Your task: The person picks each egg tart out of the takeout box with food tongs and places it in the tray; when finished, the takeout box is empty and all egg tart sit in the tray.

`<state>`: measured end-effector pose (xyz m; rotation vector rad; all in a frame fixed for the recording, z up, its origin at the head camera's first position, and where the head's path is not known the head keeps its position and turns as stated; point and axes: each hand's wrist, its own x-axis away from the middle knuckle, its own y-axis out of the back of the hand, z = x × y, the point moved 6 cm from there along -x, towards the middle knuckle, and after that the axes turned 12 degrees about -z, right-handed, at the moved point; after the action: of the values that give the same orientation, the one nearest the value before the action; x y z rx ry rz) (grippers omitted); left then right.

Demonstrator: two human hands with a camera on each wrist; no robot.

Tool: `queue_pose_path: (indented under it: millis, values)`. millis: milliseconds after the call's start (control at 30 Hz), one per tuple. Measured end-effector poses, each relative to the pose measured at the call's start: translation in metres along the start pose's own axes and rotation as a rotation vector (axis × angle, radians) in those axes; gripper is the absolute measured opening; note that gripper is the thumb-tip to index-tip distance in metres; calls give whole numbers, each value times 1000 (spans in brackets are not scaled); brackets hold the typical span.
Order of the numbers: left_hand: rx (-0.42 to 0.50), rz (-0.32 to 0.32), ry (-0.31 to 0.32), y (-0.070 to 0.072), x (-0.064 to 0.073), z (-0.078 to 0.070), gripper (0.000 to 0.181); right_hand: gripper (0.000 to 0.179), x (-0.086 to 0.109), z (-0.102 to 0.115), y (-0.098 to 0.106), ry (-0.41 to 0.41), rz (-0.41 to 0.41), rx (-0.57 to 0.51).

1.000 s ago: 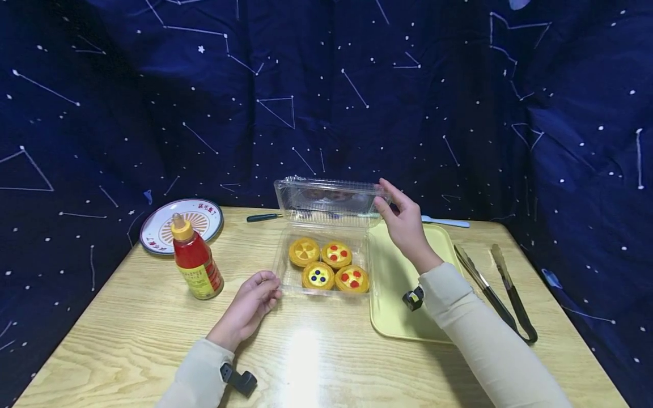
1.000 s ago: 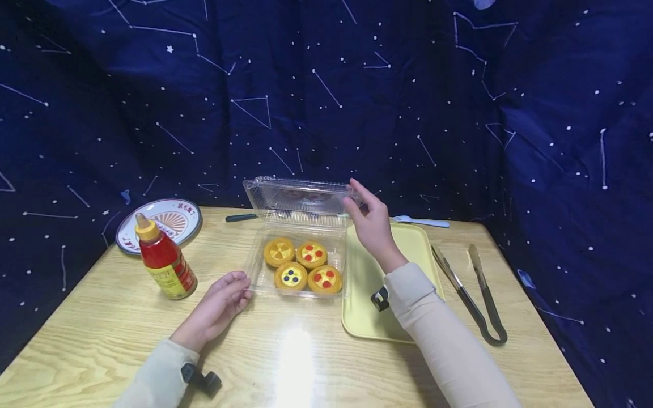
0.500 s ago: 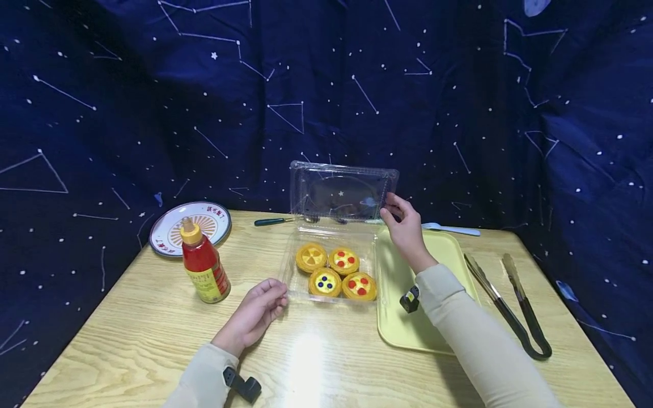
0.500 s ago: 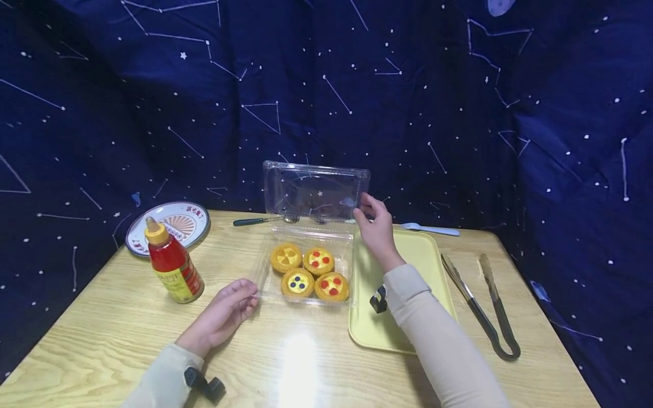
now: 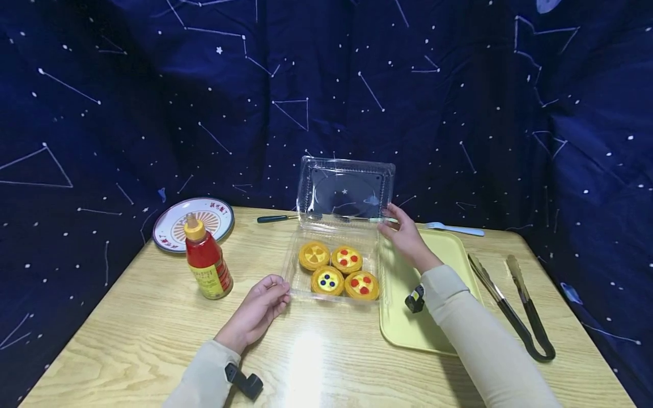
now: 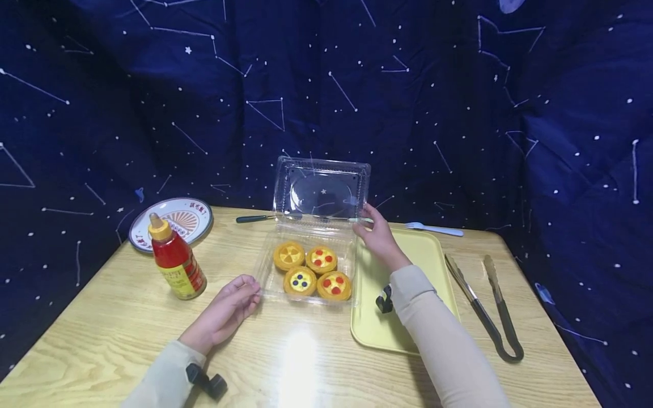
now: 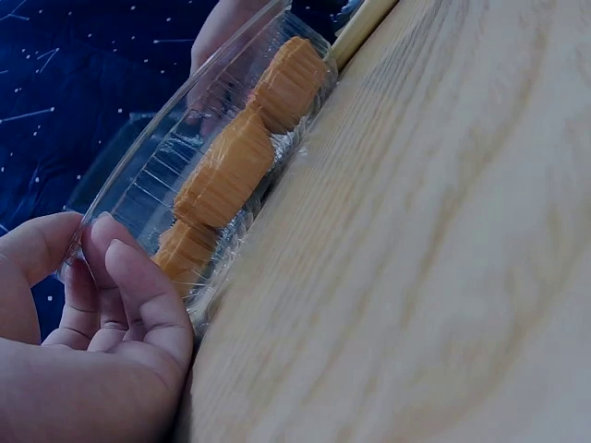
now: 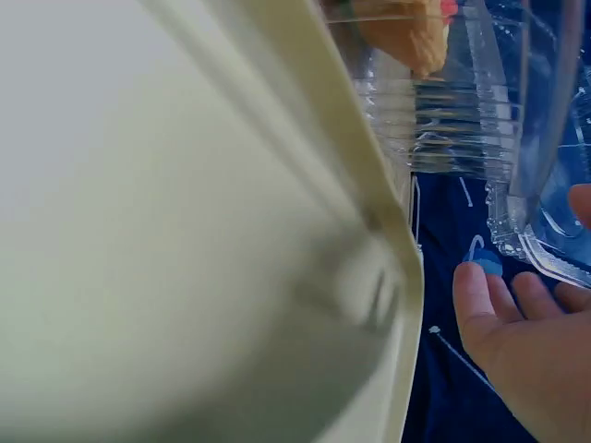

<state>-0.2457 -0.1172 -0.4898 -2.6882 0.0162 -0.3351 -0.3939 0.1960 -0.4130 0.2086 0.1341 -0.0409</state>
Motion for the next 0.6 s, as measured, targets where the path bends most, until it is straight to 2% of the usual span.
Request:
queue_pose_path:
  millis: [167, 333, 600]
  values:
    - [6, 18, 5, -1, -1, 0, 6, 72, 0, -11, 0, -61, 10, 40]
    - [12, 35, 11, -1, -2, 1, 6, 73, 1, -17, 0, -109, 16, 24]
    - [29, 41, 11, 2, -2, 0, 6, 77, 5, -8, 1, -96, 17, 54]
